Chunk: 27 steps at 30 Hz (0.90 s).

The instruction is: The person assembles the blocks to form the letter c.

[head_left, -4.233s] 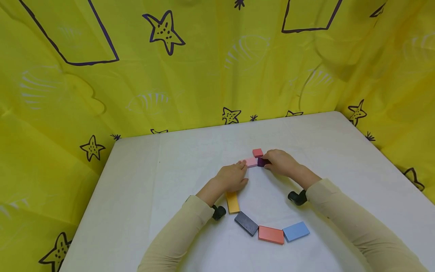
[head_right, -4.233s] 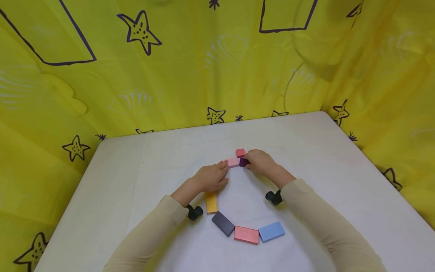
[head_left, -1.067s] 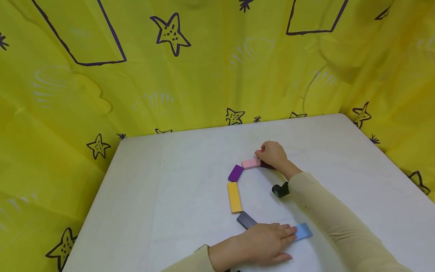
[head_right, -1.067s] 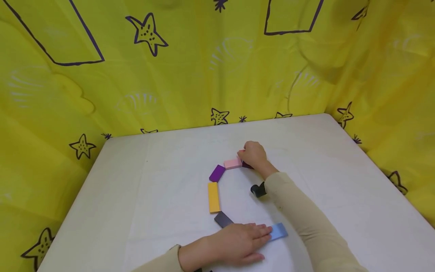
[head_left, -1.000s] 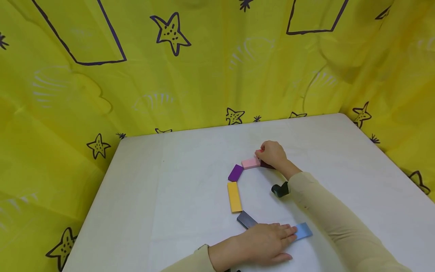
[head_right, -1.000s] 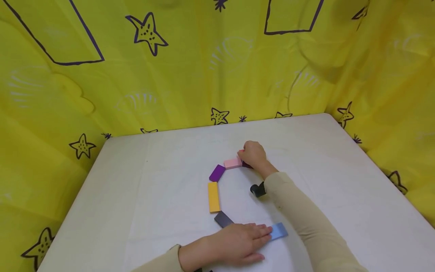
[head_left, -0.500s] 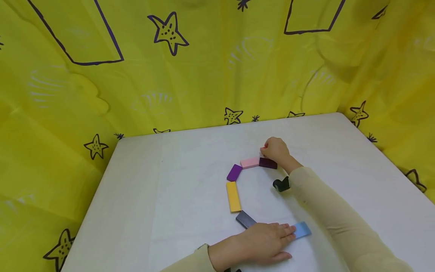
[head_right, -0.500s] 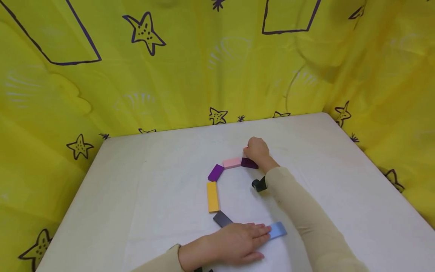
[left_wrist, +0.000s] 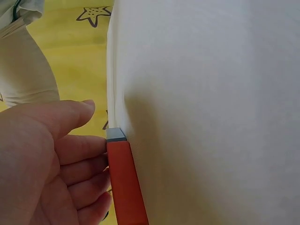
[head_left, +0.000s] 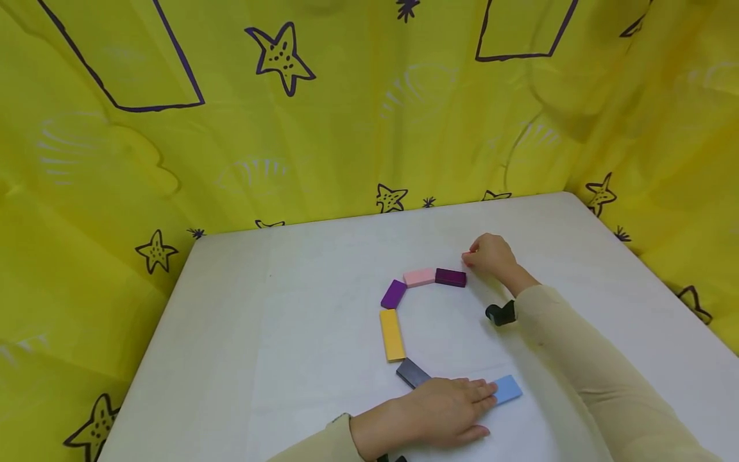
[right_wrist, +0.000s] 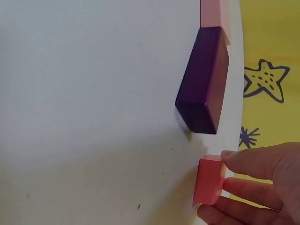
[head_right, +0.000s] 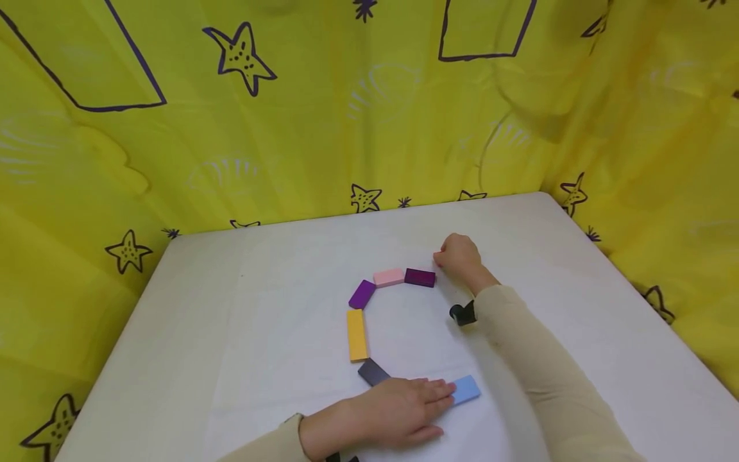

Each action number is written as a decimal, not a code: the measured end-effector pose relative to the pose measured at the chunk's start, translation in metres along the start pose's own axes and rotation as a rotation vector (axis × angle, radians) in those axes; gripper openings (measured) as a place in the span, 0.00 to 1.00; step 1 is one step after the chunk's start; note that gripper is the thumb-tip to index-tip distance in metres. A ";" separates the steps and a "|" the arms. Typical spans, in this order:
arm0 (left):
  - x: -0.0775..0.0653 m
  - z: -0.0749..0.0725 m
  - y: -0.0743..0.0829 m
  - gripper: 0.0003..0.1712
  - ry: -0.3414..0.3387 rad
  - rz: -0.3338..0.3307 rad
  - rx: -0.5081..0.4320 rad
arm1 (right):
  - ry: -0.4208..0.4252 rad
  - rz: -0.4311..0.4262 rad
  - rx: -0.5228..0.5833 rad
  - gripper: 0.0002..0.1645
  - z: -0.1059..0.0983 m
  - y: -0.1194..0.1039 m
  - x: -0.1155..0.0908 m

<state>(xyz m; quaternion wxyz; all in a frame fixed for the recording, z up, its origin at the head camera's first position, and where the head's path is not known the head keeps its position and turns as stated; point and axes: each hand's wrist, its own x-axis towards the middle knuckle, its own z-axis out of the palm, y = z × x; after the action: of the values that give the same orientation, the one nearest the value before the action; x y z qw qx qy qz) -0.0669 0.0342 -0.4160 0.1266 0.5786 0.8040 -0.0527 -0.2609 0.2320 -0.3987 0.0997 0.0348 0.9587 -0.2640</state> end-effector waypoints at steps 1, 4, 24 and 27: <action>0.000 0.000 0.000 0.31 -0.005 -0.001 -0.009 | -0.001 -0.006 0.001 0.21 -0.001 0.002 -0.001; 0.002 0.000 0.001 0.31 -0.015 -0.005 -0.014 | 0.005 -0.036 -0.011 0.21 -0.005 0.008 -0.007; 0.001 -0.002 0.001 0.30 0.012 0.001 0.002 | -0.029 -0.063 -0.004 0.23 -0.010 0.029 -0.041; 0.001 -0.002 0.001 0.30 0.019 0.002 0.000 | -0.018 -0.087 -0.019 0.22 -0.009 0.032 -0.046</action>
<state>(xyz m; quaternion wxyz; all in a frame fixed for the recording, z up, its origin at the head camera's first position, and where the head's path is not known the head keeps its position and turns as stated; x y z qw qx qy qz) -0.0667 0.0357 -0.4139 0.1190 0.5800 0.8045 -0.0470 -0.2141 0.2635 -0.3974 0.0970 -0.0104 0.9608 -0.2595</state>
